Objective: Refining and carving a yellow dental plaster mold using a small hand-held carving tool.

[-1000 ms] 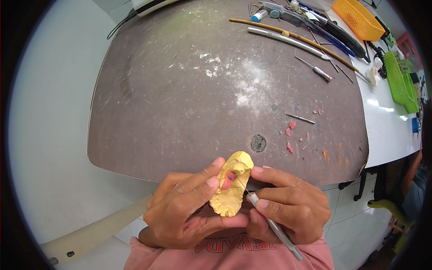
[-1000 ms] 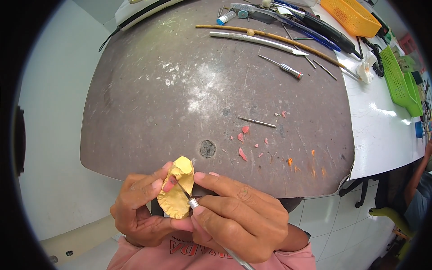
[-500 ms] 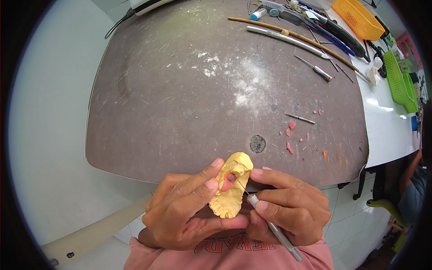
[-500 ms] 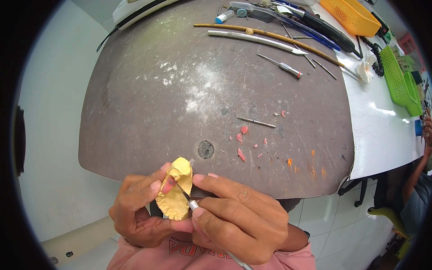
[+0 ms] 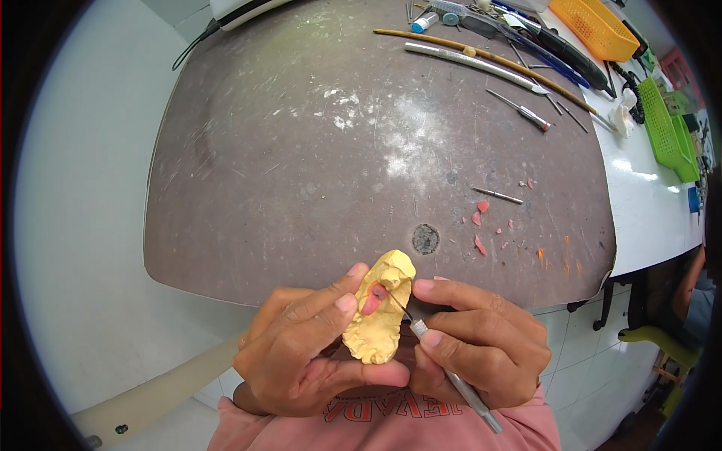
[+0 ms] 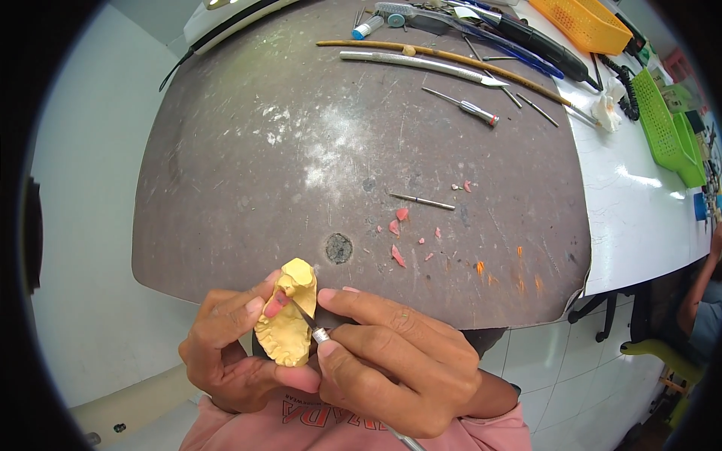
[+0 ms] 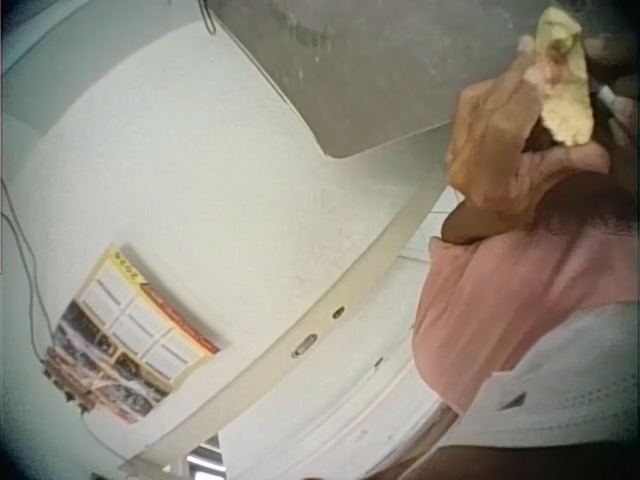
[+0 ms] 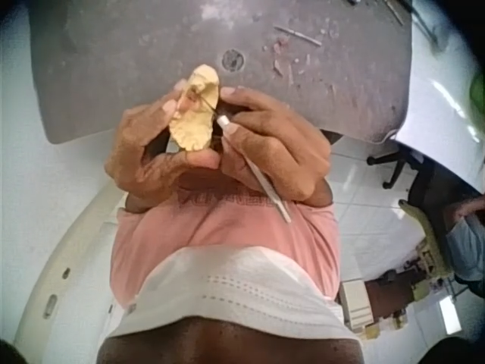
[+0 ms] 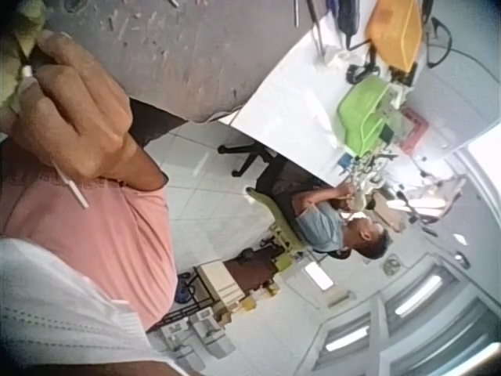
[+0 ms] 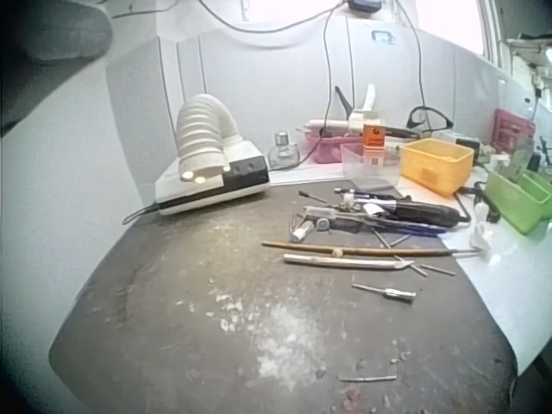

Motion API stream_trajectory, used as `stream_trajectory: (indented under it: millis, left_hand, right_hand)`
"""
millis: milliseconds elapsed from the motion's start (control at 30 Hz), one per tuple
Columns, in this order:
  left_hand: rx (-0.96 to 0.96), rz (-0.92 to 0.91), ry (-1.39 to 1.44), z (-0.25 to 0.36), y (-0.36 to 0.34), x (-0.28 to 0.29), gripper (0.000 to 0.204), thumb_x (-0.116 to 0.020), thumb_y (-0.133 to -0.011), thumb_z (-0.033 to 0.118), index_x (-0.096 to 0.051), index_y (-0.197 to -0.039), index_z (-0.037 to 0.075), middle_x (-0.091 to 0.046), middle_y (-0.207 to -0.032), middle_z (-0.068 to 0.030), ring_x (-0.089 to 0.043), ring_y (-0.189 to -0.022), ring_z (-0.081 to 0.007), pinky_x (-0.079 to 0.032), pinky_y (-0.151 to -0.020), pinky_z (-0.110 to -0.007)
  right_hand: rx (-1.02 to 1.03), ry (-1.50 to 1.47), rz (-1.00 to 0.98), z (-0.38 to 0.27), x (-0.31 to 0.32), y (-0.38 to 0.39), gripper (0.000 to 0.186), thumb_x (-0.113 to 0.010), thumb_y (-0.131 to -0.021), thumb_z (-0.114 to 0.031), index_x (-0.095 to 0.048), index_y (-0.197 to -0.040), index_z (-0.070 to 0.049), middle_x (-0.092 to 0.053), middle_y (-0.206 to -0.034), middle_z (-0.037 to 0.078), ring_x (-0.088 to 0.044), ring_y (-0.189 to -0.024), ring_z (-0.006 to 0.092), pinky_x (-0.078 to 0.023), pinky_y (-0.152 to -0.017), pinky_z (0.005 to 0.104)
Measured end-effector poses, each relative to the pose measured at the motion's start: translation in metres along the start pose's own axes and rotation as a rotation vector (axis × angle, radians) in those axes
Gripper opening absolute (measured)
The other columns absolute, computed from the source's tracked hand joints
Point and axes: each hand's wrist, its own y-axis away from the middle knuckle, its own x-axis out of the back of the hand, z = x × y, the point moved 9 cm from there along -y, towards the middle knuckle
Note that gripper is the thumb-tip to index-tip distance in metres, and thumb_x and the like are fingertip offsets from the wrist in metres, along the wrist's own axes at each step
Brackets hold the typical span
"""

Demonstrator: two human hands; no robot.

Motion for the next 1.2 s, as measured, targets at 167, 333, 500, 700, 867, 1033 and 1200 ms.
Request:
stream_trajectory:
  millis: [167, 333, 500, 700, 867, 1033, 1200]
  left_hand:
    - [0.017, -0.001, 0.026, -0.002, 0.002, 0.0, 0.075, -0.09, -0.065, 0.04, -0.059, -0.122, 0.002, -0.071, -0.115, -0.0226, -0.072, -0.091, -0.0233, -0.057, -0.073, -0.027]
    - [0.033, 0.008, 0.041, 0.001, 0.0, 0.001, 0.076, -0.091, -0.064, 0.039, -0.059, -0.122, 0.002, -0.071, -0.115, -0.0227, -0.072, -0.092, -0.0234, -0.058, -0.073, -0.028]
    - [0.052, 0.039, 0.041, -0.003, 0.002, 0.003, 0.079, -0.093, -0.061, 0.042, -0.06, -0.12, 0.001, -0.072, -0.111, -0.0222, -0.072, -0.092, -0.0233, -0.059, -0.074, -0.029]
    - [0.114, 0.045, 0.052, -0.009, 0.0, 0.008, 0.079, -0.095, -0.058, 0.044, -0.061, -0.114, 0.0, -0.073, -0.109, -0.0221, -0.073, -0.089, -0.0231, -0.06, -0.072, -0.029]
    - [0.093, 0.026, 0.032, -0.009, -0.012, 0.005, 0.076, -0.094, -0.061, 0.046, -0.062, -0.111, -0.002, -0.074, -0.1, -0.0203, -0.074, -0.082, -0.0219, -0.058, -0.066, -0.026]
    - [0.07, 0.051, 0.014, -0.003, -0.016, 0.007, 0.069, -0.093, -0.064, 0.044, -0.068, -0.107, -0.005, -0.075, -0.094, -0.0163, -0.069, -0.068, -0.0179, -0.054, -0.057, -0.023]
    - [0.218, -0.019, 0.066, -0.014, -0.018, 0.013, 0.056, -0.09, -0.073, 0.026, -0.069, -0.115, -0.005, -0.075, -0.097, -0.015, -0.072, -0.074, -0.0184, -0.058, -0.064, -0.025]
  right_hand:
    - [-0.009, 0.024, -0.038, 0.0, -0.001, 0.0, 0.022, -0.082, -0.074, -0.006, -0.064, -0.084, 0.003, -0.067, -0.074, 0.013, -0.075, -0.084, 0.0341, -0.065, -0.068, 0.0371]
    - [-0.006, 0.04, -0.024, -0.003, 0.0, 0.002, 0.026, -0.084, -0.073, -0.007, -0.064, -0.085, 0.003, -0.068, -0.075, 0.013, -0.075, -0.085, 0.0346, -0.065, -0.07, 0.037]
    - [-0.021, 0.076, 0.036, -0.008, 0.017, 0.009, 0.028, -0.084, -0.077, -0.011, -0.062, -0.091, -0.002, -0.064, -0.067, 0.008, -0.073, -0.068, 0.0273, -0.059, -0.053, 0.0326]
    - [-0.225, 0.451, -0.059, -0.001, 0.038, 0.018, 0.034, -0.089, -0.071, -0.008, -0.074, -0.101, -0.004, -0.062, -0.061, -0.002, -0.057, -0.054, 0.01, -0.04, -0.046, 0.0247]
    - [-0.138, 0.381, -0.035, -0.002, 0.044, 0.037, 0.024, -0.084, -0.075, -0.009, -0.071, -0.094, -0.002, -0.059, -0.058, 0.002, -0.052, -0.049, 0.0113, -0.035, -0.043, 0.0248]
    - [-0.149, 0.172, 0.095, -0.007, 0.054, 0.038, 0.021, -0.071, -0.091, -0.014, -0.06, -0.101, 0.0, -0.064, -0.077, 0.009, -0.057, -0.058, 0.0136, -0.042, -0.051, 0.0242]
    - [-0.129, 0.152, 0.02, -0.006, 0.056, 0.021, 0.022, -0.075, -0.089, -0.013, -0.061, -0.103, -0.004, -0.066, -0.084, 0.012, -0.063, -0.071, 0.0166, -0.047, -0.06, 0.0256]
